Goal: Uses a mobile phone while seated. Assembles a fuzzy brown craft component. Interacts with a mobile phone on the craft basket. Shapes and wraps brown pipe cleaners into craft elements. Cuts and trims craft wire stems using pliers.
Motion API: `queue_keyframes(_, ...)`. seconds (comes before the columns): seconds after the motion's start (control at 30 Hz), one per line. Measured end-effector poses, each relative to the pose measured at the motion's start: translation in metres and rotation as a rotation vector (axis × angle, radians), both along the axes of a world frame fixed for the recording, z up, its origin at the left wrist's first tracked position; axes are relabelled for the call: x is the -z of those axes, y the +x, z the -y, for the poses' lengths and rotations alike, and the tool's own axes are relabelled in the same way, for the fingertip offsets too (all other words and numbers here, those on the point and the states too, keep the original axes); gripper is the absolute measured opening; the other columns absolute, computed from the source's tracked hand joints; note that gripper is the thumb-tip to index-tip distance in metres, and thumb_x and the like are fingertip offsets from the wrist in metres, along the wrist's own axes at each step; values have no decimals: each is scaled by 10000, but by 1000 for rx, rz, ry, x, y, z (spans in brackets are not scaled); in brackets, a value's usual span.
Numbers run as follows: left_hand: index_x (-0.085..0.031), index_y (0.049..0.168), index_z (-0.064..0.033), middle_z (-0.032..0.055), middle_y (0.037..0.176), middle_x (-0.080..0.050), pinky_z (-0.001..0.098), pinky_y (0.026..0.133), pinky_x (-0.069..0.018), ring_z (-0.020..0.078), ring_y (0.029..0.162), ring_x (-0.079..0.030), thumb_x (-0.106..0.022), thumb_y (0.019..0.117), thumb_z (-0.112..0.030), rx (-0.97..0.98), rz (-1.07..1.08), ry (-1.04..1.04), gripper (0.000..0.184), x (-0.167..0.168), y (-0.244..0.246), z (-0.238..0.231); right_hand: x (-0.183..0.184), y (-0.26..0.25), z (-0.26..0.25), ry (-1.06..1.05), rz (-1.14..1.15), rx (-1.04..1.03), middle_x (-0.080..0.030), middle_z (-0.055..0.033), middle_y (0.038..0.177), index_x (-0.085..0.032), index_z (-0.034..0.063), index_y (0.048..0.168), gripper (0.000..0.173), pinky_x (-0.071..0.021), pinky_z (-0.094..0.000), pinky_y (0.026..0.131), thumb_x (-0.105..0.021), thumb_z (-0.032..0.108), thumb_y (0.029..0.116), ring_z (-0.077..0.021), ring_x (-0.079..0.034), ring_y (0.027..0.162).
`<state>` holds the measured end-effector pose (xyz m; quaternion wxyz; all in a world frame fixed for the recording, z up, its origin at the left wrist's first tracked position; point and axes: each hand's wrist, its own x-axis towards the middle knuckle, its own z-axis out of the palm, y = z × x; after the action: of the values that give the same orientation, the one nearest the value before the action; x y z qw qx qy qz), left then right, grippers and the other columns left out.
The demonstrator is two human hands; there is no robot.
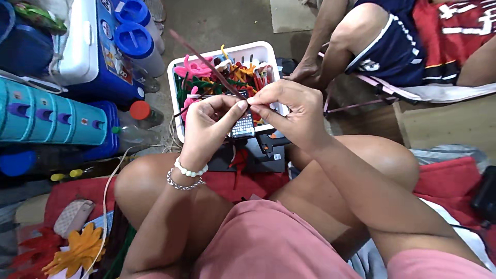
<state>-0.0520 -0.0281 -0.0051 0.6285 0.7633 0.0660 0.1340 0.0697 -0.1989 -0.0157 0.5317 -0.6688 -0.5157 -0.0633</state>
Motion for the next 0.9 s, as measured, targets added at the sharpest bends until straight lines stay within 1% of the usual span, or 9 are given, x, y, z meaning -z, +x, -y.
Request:
queue_keyframes(0.07,-711,966,-58,1,780,-687,168,524,-523,51,599,-623,-634,1000,-90,0,7,-1,90,-1,1,-2,1,1,-2,-2,1,0,-732,-133,1011,-759,-38,990,93,-589,-277,897,-722,6,918,-154,-707,996)
queue_keyframes(0.13,-721,979,-49,-7,809,-703,173,573,-543,47,643,-643,-640,998,-84,-1,12,2,90,-2,4,-4,1,3,-3,-5,6,-5,-728,-128,1011,-758,-33,994,93,-591,-277,884,-722,12,921,-148,-706,980)
queue_keyframes(0.23,-717,968,-42,15,782,-694,178,523,-529,66,592,-625,-633,1004,-90,23,4,-11,103,-6,4,-5,0,4,-3,22,-14,2,-733,-122,1015,-759,-32,1000,98,-598,-279,882,-731,19,921,-146,-711,982)
queue_keyframes(0.3,-720,987,-51,13,801,-701,181,537,-533,66,615,-637,-636,1003,-95,33,-6,-9,96,-5,4,-7,2,3,-3,47,-36,5,-741,-124,1005,-767,-35,1002,107,-590,-270,891,-737,19,915,-142,-712,982)
queue_keyframes(0.43,-721,990,-39,-5,836,-721,215,657,-584,59,721,-682,-650,990,-99,41,75,-13,93,2,12,-10,3,4,-4,28,-47,-1,-740,-108,998,-765,-27,1006,106,-585,-254,888,-734,26,920,-124,-706,975)
queue_keyframes(0.57,-712,972,-52,7,796,-705,181,553,-542,61,625,-647,-644,1001,-102,39,8,37,90,-2,5,-10,6,4,-6,20,-81,-14,-725,-108,1004,-759,-25,1000,97,-585,-256,878,-728,23,922,-122,-696,972)
queue_keyframes(0.7,-741,999,-47,-20,863,-737,202,701,-594,29,753,-692,-666,987,-121,3,65,121,106,5,13,-16,12,5,-9,0,-137,-22,-699,-114,1050,-765,-14,1004,104,-577,-239,885,-745,36,915,-118,-679,999)
queue_keyframes(0.8,-735,998,-61,-35,881,-731,193,759,-577,-1,802,-682,-657,987,-159,-58,79,242,126,9,16,-15,13,11,-9,-64,-124,-40,-683,-115,1107,-775,15,1038,122,-563,-252,909,-722,62,939,-131,-658,1046)
queue_keyframes(0.9,-716,1010,-72,-18,887,-705,192,731,-549,10,788,-656,-629,998,-173,-31,25,348,134,5,10,-12,11,17,-8,-57,-74,-35,-702,-119,1096,-759,11,1054,127,-566,-292,939,-694,72,964,-150,-672,1054)
